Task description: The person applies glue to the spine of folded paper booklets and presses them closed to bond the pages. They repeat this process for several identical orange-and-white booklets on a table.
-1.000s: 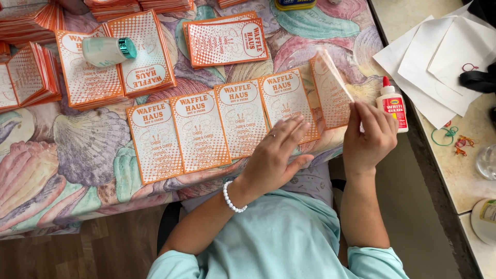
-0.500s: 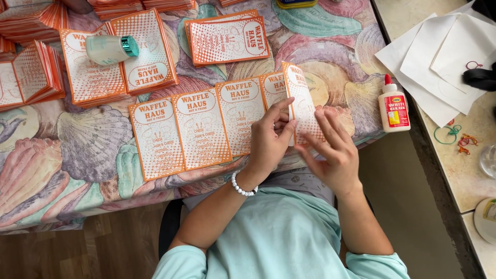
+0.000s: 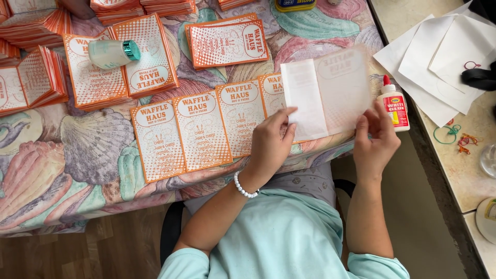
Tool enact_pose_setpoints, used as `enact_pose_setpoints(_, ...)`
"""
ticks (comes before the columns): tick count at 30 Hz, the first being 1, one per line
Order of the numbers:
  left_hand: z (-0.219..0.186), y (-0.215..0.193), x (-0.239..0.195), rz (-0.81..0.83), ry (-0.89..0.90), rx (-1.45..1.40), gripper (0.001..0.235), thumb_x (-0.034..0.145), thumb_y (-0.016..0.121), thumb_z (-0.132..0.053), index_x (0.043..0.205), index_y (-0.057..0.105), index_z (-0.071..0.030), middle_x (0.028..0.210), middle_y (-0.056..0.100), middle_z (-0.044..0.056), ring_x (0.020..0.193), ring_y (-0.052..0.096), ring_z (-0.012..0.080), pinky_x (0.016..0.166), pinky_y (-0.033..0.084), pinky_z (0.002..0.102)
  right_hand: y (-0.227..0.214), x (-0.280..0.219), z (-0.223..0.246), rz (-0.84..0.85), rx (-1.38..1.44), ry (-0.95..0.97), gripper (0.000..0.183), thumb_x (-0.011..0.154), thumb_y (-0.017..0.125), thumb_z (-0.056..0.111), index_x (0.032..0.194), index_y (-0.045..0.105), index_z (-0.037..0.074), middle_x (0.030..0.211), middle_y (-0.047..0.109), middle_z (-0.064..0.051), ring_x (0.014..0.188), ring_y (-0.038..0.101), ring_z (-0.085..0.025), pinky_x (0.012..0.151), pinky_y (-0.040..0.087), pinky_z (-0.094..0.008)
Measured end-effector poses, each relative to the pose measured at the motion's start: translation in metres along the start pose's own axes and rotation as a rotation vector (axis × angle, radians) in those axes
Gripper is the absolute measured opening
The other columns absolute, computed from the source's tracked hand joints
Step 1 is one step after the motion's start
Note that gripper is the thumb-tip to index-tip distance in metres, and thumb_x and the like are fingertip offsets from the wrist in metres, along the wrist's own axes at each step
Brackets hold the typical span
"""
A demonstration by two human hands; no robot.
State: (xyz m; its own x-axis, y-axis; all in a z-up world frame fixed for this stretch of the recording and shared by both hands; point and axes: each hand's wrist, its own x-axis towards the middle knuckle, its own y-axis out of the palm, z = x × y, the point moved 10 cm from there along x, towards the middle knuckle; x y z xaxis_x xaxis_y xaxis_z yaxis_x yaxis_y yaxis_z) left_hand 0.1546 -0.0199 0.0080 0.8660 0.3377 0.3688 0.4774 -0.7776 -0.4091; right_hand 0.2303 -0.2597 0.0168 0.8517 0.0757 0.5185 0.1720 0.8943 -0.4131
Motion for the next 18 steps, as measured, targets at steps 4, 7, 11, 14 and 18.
enact_pose_setpoints(4,-0.018,0.002,-0.003,-0.020,0.173,0.407,0.027,0.091,0.070,-0.008,0.117,0.074,-0.015,0.107,0.070,0.011,0.117,0.060,0.0324,0.101,0.044,0.050,0.006,-0.016,0.037,-0.119,-0.373,-0.402,0.053,0.089,0.057,-0.019,0.141,0.064,-0.011,0.145,0.056,-0.033,0.134,0.050,-0.054,0.110,0.041,-0.060)
enact_pose_setpoints(7,-0.036,-0.001,-0.002,0.013,0.165,0.570,0.019,0.084,0.077,-0.003,0.102,0.080,-0.007,0.145,0.050,0.027,0.135,0.044,0.0489,0.111,0.034,0.066,0.032,-0.026,0.060,0.059,-0.380,-0.540,0.045,0.088,0.063,-0.012,0.130,0.075,-0.002,0.143,0.062,-0.028,0.138,0.050,-0.052,0.113,0.040,-0.058)
enact_pose_setpoints(11,-0.019,0.017,-0.010,0.148,0.226,0.623,0.021,0.089,0.074,-0.008,0.110,0.077,-0.007,0.137,0.058,0.022,0.137,0.047,0.0448,0.119,0.022,0.068,0.060,-0.016,0.050,0.294,-0.451,-0.507,0.032,0.098,0.069,0.006,0.129,0.075,0.006,0.134,0.070,-0.019,0.127,0.064,-0.042,0.103,0.051,-0.050)
enact_pose_setpoints(14,-0.012,0.018,-0.011,0.193,0.259,0.630,0.021,0.091,0.072,-0.015,0.110,0.075,-0.008,0.126,0.066,0.019,0.136,0.051,0.0421,0.120,0.018,0.068,0.064,-0.009,0.033,0.358,-0.431,-0.435,0.029,0.105,0.067,0.015,0.131,0.075,0.005,0.134,0.071,-0.020,0.127,0.063,-0.042,0.102,0.052,-0.049)
enact_pose_setpoints(18,-0.009,0.019,-0.009,0.216,0.257,0.639,0.021,0.093,0.070,-0.019,0.111,0.075,-0.009,0.126,0.067,0.018,0.138,0.050,0.0425,0.121,0.015,0.069,0.060,-0.003,0.022,0.401,-0.367,-0.310,0.033,0.111,0.061,0.024,0.135,0.073,0.005,0.137,0.069,-0.021,0.133,0.058,-0.044,0.104,0.050,-0.050)
